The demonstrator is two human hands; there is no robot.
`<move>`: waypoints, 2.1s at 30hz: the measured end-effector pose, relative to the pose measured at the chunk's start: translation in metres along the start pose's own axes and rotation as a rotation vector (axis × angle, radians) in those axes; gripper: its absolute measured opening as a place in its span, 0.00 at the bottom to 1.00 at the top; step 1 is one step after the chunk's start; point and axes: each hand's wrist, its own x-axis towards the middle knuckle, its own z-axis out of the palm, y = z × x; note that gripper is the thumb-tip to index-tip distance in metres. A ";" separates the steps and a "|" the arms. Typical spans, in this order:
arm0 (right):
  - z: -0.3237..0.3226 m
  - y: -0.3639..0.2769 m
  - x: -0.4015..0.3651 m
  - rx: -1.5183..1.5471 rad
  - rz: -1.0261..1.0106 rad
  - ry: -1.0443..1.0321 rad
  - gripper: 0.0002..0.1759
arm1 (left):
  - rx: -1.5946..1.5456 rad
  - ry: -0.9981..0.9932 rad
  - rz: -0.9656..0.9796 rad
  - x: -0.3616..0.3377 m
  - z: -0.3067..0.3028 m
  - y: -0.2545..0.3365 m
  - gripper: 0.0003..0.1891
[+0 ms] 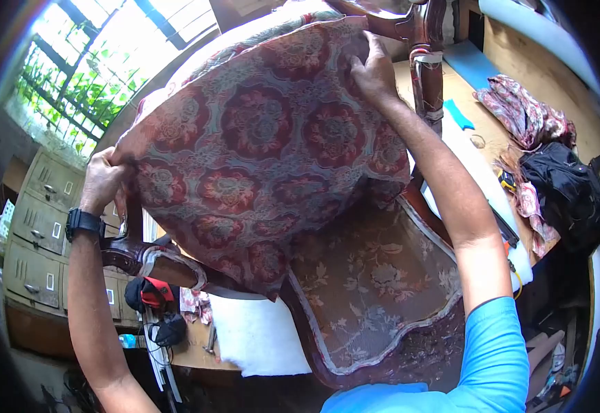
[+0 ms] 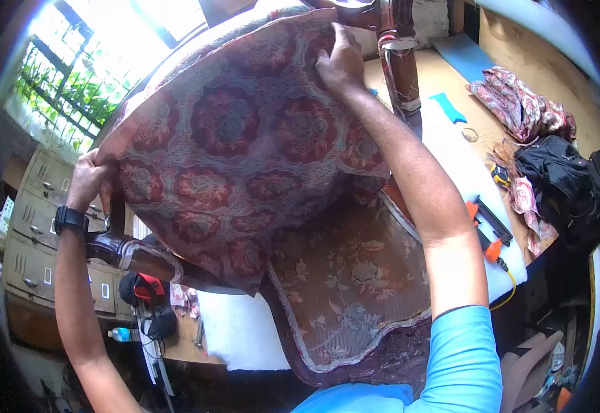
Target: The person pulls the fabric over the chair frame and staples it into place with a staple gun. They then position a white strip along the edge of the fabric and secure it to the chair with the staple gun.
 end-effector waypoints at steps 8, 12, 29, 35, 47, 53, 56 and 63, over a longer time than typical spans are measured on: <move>0.003 0.069 0.042 0.092 0.464 -0.388 0.30 | -0.261 -0.041 0.134 -0.011 -0.009 0.029 0.13; 0.041 0.140 0.056 0.220 0.512 -0.450 0.22 | -0.060 -0.111 0.353 -0.010 -0.017 0.028 0.18; 0.028 0.109 0.043 0.818 0.591 -0.017 0.20 | 0.754 0.037 0.228 0.005 -0.026 0.005 0.19; 0.030 0.081 0.018 0.206 0.232 -0.067 0.22 | 1.227 -0.171 0.313 0.056 -0.039 -0.050 0.17; 0.007 -0.003 -0.021 0.573 0.204 0.052 0.33 | 0.836 0.035 -0.197 0.025 -0.007 -0.012 0.18; 0.007 -0.017 -0.008 0.258 0.053 -0.029 0.35 | 0.938 -0.001 -0.325 0.028 0.004 0.005 0.25; -0.010 -0.037 0.010 0.198 0.236 -0.118 0.32 | 0.942 -0.022 -0.316 0.033 0.001 -0.008 0.25; 0.015 -0.021 0.012 -0.373 0.052 -0.065 0.37 | 0.940 0.000 -0.278 0.033 0.002 -0.022 0.25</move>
